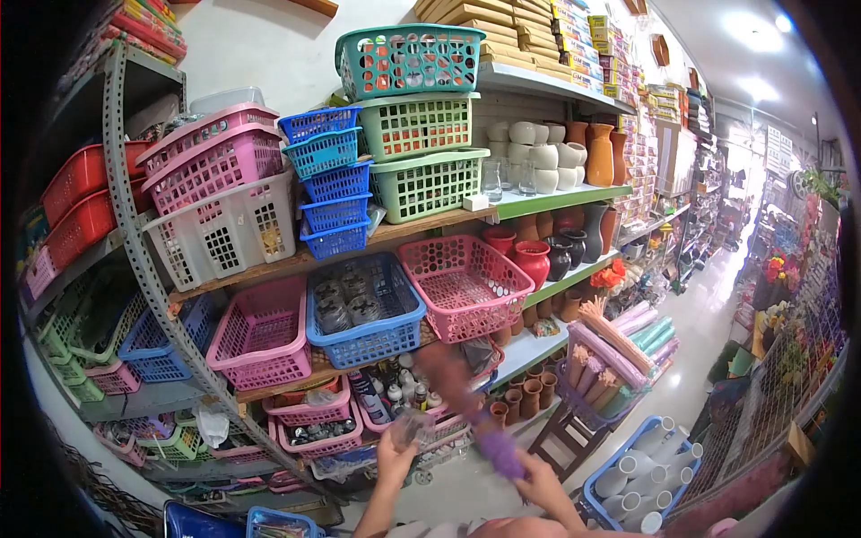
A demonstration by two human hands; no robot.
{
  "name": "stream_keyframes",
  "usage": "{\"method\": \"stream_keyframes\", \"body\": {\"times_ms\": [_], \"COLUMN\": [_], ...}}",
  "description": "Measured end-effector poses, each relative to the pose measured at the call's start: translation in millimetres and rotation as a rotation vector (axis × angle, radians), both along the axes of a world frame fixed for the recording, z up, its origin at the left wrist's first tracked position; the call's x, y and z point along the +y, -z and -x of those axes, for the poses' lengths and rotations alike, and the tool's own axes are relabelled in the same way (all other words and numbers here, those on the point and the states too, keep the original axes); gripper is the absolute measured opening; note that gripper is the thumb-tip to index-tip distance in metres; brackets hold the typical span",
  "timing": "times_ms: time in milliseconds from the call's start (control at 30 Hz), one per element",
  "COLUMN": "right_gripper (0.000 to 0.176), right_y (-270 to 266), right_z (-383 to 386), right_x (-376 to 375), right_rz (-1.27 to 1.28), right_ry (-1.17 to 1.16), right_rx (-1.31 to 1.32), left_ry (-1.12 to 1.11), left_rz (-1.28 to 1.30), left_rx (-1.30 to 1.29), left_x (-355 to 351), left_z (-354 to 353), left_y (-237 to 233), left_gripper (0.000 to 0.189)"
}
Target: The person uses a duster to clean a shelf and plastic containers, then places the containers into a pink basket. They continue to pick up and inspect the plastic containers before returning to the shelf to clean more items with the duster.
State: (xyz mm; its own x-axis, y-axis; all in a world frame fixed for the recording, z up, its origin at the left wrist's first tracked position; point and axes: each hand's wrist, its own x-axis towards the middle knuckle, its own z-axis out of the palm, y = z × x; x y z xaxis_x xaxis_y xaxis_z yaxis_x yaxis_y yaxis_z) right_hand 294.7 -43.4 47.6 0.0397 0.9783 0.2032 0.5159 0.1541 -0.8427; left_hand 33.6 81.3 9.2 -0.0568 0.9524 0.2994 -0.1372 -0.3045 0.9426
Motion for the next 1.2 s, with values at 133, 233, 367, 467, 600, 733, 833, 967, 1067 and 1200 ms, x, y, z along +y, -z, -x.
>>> {"method": "stream_keyframes", "body": {"times_ms": [133,233,367,467,600,733,833,967,1067,1200], "right_gripper": [0.060,0.060,0.057,0.058,0.060,0.060,0.059,0.057,0.055,0.054], "right_y": [-6,3,-7,-16,-30,-21,-20,-21,-14,6], "right_z": [3,17,16,17,19,29,33,34,35,31], "right_x": [-3,-2,-11,-11,-12,-10,0,-3,6,13], "right_rz": [0.094,-0.006,-0.056,0.061,0.048,0.040,0.123,0.049,-0.008,0.189], "right_ry": [-0.332,-0.068,-0.126,-0.201,0.083,-0.203,0.144,-0.105,-0.011,0.009], "right_rx": [-0.409,-0.403,-0.401,-0.467,-0.290,-0.448,-0.145,-0.174,-0.201,-0.005], "left_ry": [-0.115,-0.165,-0.169,-0.195,-0.382,-0.383,-0.464,-0.350,-0.326,-0.119], "left_rz": [-0.153,-0.189,-0.164,-0.025,-0.196,-0.276,-0.253,-0.287,-0.196,-0.071], "left_rx": [0.321,0.405,0.597,0.372,0.468,0.375,0.486,0.200,0.325,-0.273], "left_x": [11,1,0,-4,-6,5,-15,8,0,-5], "left_z": [1,0,9,2,-2,8,2,13,16,13], "left_y": [27,14,25,6,-11,9,-45,10,-12,-27], "left_gripper": [0.035,0.038,0.035,0.029,0.029,0.032,0.033,0.030,0.034,0.039]}}
